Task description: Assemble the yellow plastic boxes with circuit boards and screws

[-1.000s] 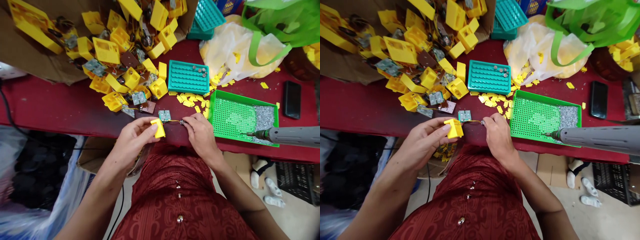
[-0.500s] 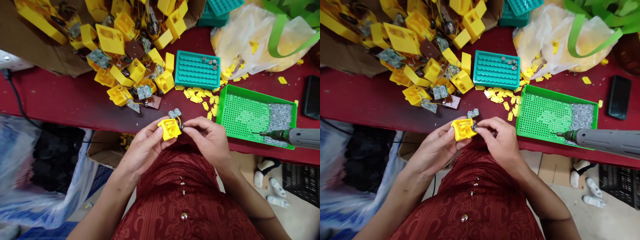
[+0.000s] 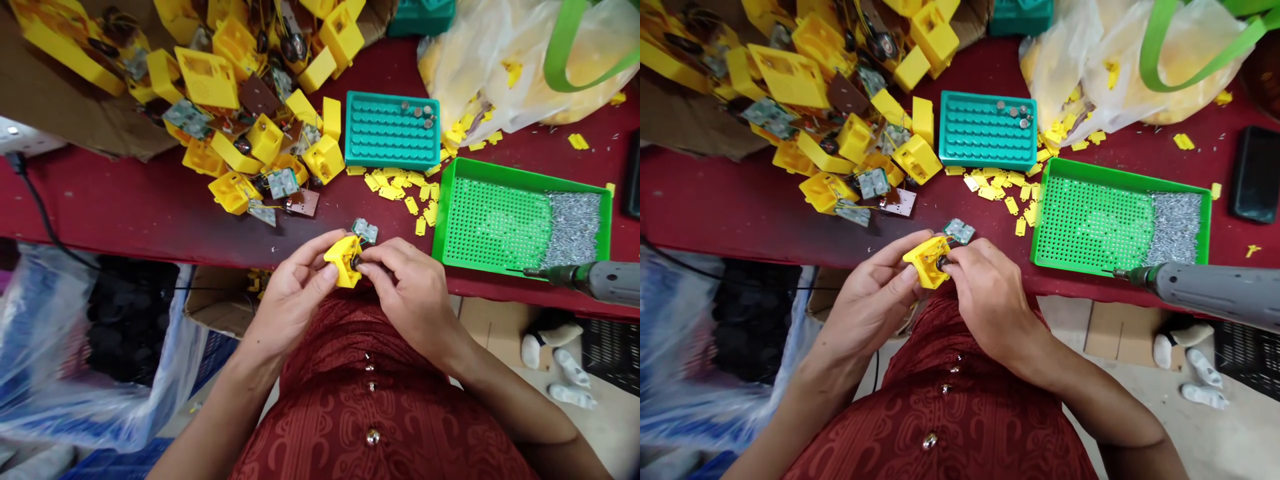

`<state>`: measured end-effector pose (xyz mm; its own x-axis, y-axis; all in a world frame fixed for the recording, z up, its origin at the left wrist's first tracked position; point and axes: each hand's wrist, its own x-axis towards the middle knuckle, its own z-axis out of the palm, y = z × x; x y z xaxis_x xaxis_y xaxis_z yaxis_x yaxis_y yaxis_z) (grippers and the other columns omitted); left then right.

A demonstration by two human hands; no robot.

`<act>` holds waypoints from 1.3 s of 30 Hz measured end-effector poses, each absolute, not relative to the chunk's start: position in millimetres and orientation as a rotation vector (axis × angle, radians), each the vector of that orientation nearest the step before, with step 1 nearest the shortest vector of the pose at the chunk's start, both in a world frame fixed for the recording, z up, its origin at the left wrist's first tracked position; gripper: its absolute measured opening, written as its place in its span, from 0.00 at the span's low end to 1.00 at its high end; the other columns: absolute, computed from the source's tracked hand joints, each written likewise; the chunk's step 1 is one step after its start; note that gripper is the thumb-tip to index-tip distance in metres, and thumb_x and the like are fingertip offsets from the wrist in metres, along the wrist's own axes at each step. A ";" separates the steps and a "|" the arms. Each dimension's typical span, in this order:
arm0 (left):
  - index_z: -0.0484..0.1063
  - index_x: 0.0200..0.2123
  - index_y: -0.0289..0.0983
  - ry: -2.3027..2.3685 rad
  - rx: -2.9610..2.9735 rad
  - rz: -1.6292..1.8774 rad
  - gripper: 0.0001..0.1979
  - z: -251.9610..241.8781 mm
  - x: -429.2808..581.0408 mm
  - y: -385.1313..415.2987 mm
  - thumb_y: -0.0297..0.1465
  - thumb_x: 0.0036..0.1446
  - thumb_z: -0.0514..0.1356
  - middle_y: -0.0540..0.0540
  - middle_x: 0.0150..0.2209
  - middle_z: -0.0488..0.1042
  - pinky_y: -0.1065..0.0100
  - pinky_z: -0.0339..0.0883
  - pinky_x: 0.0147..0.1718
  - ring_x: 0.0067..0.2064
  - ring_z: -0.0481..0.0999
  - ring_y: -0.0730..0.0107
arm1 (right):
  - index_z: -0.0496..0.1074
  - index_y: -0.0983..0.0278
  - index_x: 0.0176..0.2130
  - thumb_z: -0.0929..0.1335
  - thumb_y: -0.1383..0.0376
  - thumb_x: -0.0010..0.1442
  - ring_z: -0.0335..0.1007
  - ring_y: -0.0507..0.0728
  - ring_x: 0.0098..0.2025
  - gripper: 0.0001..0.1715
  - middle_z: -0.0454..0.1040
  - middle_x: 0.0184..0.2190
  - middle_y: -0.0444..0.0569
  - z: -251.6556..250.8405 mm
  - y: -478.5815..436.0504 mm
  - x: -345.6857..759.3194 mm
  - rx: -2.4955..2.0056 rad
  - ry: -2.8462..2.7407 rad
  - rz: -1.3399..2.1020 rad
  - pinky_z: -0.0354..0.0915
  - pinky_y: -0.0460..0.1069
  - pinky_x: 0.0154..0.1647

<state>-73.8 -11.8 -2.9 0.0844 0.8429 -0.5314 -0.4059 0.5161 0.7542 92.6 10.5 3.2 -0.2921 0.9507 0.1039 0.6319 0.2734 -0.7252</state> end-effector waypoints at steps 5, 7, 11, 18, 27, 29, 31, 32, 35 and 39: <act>0.77 0.54 0.44 1.140 0.524 0.976 0.21 0.6 -75.0 -11.7 0.32 0.57 0.68 0.46 0.56 0.78 0.70 0.70 0.53 0.53 0.78 0.66 | 0.76 0.66 0.37 0.66 0.69 0.67 0.73 0.53 0.35 0.09 0.78 0.33 0.49 3.6 8.1 90.8 -1.376 -2.087 0.669 0.68 0.50 0.38; 0.77 0.54 0.43 1.135 0.487 0.979 0.21 3.6 -74.3 -11.4 0.32 0.56 0.69 0.46 0.52 0.80 0.70 0.71 0.51 0.50 0.79 0.66 | 0.76 0.66 0.35 0.64 0.70 0.68 0.71 0.54 0.35 0.12 0.77 0.33 0.50 3.2 4.5 88.9 -1.347 -2.127 0.580 0.68 0.50 0.37; 0.77 0.54 0.40 1.104 0.422 0.988 0.26 9.3 -70.8 -11.5 0.31 0.50 0.70 0.45 0.46 0.82 0.66 0.72 0.49 0.47 0.80 0.62 | 0.74 0.67 0.32 0.61 0.74 0.68 0.68 0.55 0.36 0.17 0.75 0.32 0.53 1.3 -2.6 84.1 -1.279 -2.236 0.347 0.67 0.51 0.35; 0.80 0.47 0.39 1.189 0.421 1.037 0.21 15.6 -63.2 -3.6 0.25 0.46 0.68 0.47 0.42 0.82 0.71 0.71 0.45 0.42 0.78 0.68 | 0.74 0.67 0.36 0.64 0.72 0.68 0.67 0.54 0.37 0.11 0.74 0.34 0.51 -5.4 -1.2 81.8 -1.243 -2.149 0.371 0.68 0.49 0.39; 0.77 0.45 0.36 1.171 0.341 0.980 0.21 13.8 -66.5 -0.7 0.27 0.45 0.71 0.48 0.36 0.80 0.72 0.72 0.38 0.35 0.77 0.72 | 0.77 0.71 0.40 0.63 0.73 0.67 0.66 0.55 0.37 0.12 0.73 0.33 0.53 1.2 -1.0 93.4 -1.092 -2.268 0.372 0.68 0.51 0.38; 0.76 0.45 0.37 1.151 0.345 0.984 0.21 9.3 -65.3 -2.2 0.27 0.46 0.73 0.50 0.36 0.80 0.73 0.72 0.37 0.35 0.77 0.74 | 0.77 0.71 0.40 0.64 0.74 0.67 0.66 0.55 0.38 0.12 0.72 0.33 0.53 2.7 -1.2 94.8 -1.095 -2.230 0.435 0.68 0.51 0.39; 0.76 0.45 0.36 1.109 0.341 0.996 0.21 4.8 -64.2 -3.4 0.27 0.46 0.74 0.50 0.35 0.80 0.75 0.73 0.36 0.34 0.78 0.76 | 0.77 0.68 0.40 0.64 0.74 0.66 0.68 0.53 0.38 0.12 0.72 0.34 0.51 3.8 -0.8 95.7 -1.118 -2.132 0.578 0.69 0.50 0.39; 0.75 0.45 0.36 1.084 0.336 1.005 0.21 2.9 -64.0 -3.9 0.27 0.46 0.74 0.50 0.35 0.80 0.75 0.74 0.36 0.34 0.78 0.76 | 0.77 0.67 0.40 0.64 0.74 0.66 0.69 0.52 0.38 0.11 0.73 0.34 0.50 4.3 -0.5 96.2 -1.130 -2.072 0.667 0.70 0.49 0.39; 0.74 0.45 0.35 1.030 0.311 1.030 0.22 -0.2 -64.5 -4.6 0.26 0.45 0.74 0.49 0.36 0.81 0.74 0.76 0.36 0.35 0.79 0.74 | 0.76 0.65 0.44 0.65 0.74 0.66 0.73 0.50 0.40 0.11 0.76 0.38 0.48 6.5 0.2 98.3 -1.157 -1.922 0.858 0.72 0.47 0.42; 0.74 0.44 0.35 1.028 0.300 1.061 0.22 -0.3 -63.6 -5.9 0.24 0.44 0.74 0.50 0.33 0.81 0.73 0.78 0.33 0.32 0.79 0.75 | 0.75 0.65 0.45 0.66 0.74 0.65 0.74 0.50 0.41 0.12 0.78 0.39 0.48 6.2 -1.8 98.3 -1.165 -1.888 0.848 0.73 0.48 0.44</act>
<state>-63.6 -5.9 -0.3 0.1002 0.8294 -0.5496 -0.5751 0.4990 0.6482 98.3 -1.8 6.2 -0.3063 0.9185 0.2502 0.4228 0.3667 -0.8287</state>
